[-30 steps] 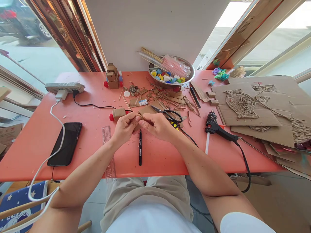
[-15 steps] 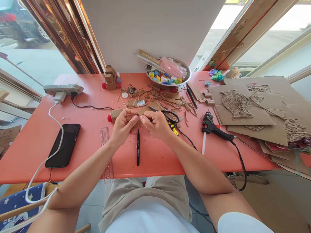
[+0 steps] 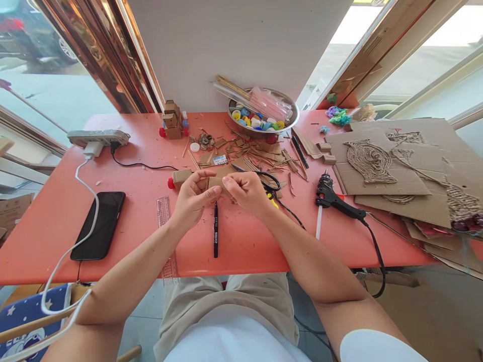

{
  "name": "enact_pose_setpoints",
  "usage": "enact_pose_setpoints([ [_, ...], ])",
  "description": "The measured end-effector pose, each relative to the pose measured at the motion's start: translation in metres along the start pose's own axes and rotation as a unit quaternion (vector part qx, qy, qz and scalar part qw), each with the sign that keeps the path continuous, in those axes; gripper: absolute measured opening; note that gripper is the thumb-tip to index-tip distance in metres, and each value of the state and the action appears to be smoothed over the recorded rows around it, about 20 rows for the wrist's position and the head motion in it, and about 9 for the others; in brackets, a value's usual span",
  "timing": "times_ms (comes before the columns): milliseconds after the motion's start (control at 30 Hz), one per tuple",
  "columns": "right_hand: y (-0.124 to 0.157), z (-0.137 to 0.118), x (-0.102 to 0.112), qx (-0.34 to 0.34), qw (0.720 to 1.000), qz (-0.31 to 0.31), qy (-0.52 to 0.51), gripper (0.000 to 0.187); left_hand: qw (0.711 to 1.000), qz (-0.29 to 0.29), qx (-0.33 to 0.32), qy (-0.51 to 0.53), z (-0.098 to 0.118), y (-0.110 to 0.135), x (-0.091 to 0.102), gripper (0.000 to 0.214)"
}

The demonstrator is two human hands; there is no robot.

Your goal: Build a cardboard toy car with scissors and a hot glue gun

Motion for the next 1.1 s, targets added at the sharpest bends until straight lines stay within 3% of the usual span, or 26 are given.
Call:
enact_pose_setpoints([
  [100, 0.002, 0.002, -0.008, 0.007, 0.998, 0.067, -0.004, 0.042, 1.000, -0.007, 0.006, -0.003, -0.004, -0.001, 0.001, 0.058],
  [167, 0.003, 0.005, -0.012, 0.003, 0.997, 0.077, -0.007, 0.042, 0.999, -0.005, -0.024, -0.040, -0.004, -0.002, 0.004, 0.056],
  [300, 0.002, 0.007, -0.015, -0.011, 0.999, 0.019, 0.026, 0.040, 0.979, -0.003, -0.133, -0.157, 0.005, -0.003, 0.012, 0.050],
  [433, 0.002, 0.006, -0.009, -0.014, 0.998, -0.008, 0.064, 0.030, 0.958, -0.002, -0.183, -0.221, 0.008, -0.003, 0.016, 0.054],
  [567, 0.000, 0.003, -0.003, -0.016, 0.998, -0.007, 0.064, 0.017, 0.957, -0.003, -0.184, -0.223, 0.004, -0.004, 0.016, 0.054],
  [800, -0.001, 0.003, -0.002, -0.023, 0.998, -0.002, 0.059, 0.021, 0.972, -0.024, -0.148, -0.183, 0.009, -0.007, 0.020, 0.052],
  [1100, -0.002, 0.009, -0.003, -0.043, 0.998, 0.002, -0.048, 0.018, 0.973, -0.041, -0.142, -0.179, 0.009, -0.009, 0.017, 0.037],
])
Point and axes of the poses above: each hand's wrist, its own y-axis away from the middle knuckle, its own x-axis out of the back of the hand, z = x × y, the point moved 3 cm from there along -y, towards the middle knuckle, and after that the axes turned 13 degrees about -x, right-handed, at the moved point
